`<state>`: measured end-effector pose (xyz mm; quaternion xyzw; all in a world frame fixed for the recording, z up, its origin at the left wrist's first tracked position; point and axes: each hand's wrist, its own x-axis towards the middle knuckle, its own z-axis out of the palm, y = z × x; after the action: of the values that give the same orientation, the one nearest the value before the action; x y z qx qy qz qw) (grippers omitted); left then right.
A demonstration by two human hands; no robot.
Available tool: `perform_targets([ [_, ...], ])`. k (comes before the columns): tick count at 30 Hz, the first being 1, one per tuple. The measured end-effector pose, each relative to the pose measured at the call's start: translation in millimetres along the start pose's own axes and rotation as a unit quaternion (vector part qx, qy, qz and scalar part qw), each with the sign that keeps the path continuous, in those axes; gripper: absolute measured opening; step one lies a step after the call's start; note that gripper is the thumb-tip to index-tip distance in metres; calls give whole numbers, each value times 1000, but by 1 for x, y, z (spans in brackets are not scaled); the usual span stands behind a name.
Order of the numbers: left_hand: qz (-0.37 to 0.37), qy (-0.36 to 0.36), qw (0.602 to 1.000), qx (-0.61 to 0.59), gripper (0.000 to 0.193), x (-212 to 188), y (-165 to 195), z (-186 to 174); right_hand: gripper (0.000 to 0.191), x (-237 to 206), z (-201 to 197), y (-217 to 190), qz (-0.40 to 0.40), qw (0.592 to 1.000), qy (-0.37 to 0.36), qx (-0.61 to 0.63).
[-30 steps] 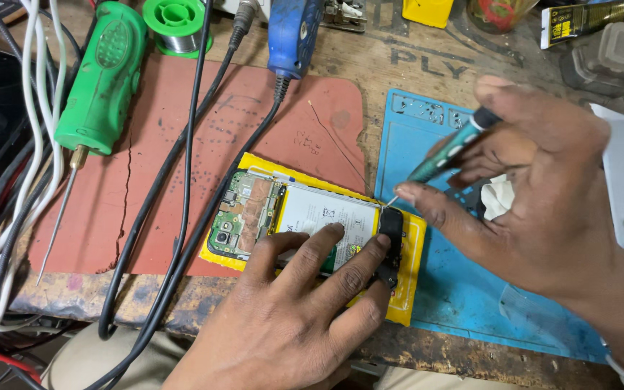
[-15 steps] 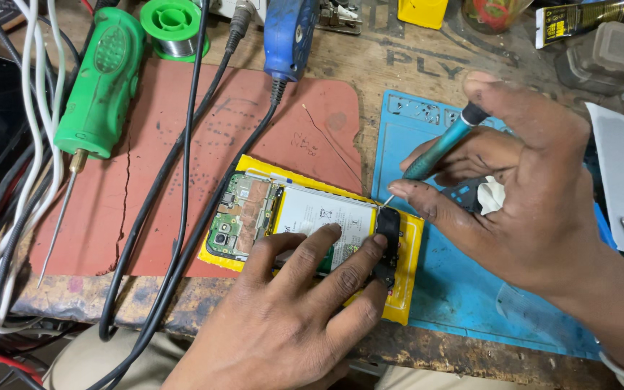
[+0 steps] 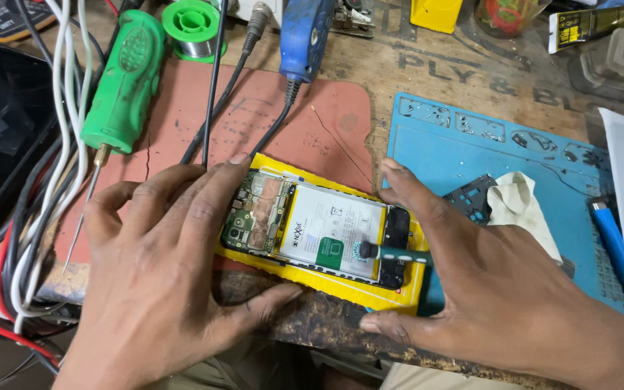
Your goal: The person uses a precision screwdriver to remove screws from the internal frame of a disassembled smartphone. They then lift and remove a black metal bracket from the device's interior.
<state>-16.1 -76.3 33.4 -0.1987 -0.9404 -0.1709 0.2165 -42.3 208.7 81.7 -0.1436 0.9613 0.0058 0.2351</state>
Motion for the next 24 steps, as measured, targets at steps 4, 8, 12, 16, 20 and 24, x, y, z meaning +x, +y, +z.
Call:
perform_targets([
  [4, -16, -21, 1000, -15, 109, -2, 1, 4, 144, 5, -9, -9, 70, 995, -65, -17],
  [8, -16, -16, 999, -46, 107, -2, 8, 7, 145, 3, -18, -8, 94, 994, -56, 19],
  [12, -18, 3, 999, -30, 99, -4, 27, 15, 146, -2, -16, 7, 147, 987, -69, -15],
  [16, -2, 32, 999, -28, 90, -6, 43, 22, 148, -5, -8, 28, 158, 986, -50, -20],
  [20, -24, 39, 998, -32, 90, -4, 47, 25, 150, -12, 6, 32, 116, 993, 20, 18],
  [24, -56, 37, 997, 27, 103, -2, 44, 27, 137, -21, 16, 28, -76, 979, 180, 51],
])
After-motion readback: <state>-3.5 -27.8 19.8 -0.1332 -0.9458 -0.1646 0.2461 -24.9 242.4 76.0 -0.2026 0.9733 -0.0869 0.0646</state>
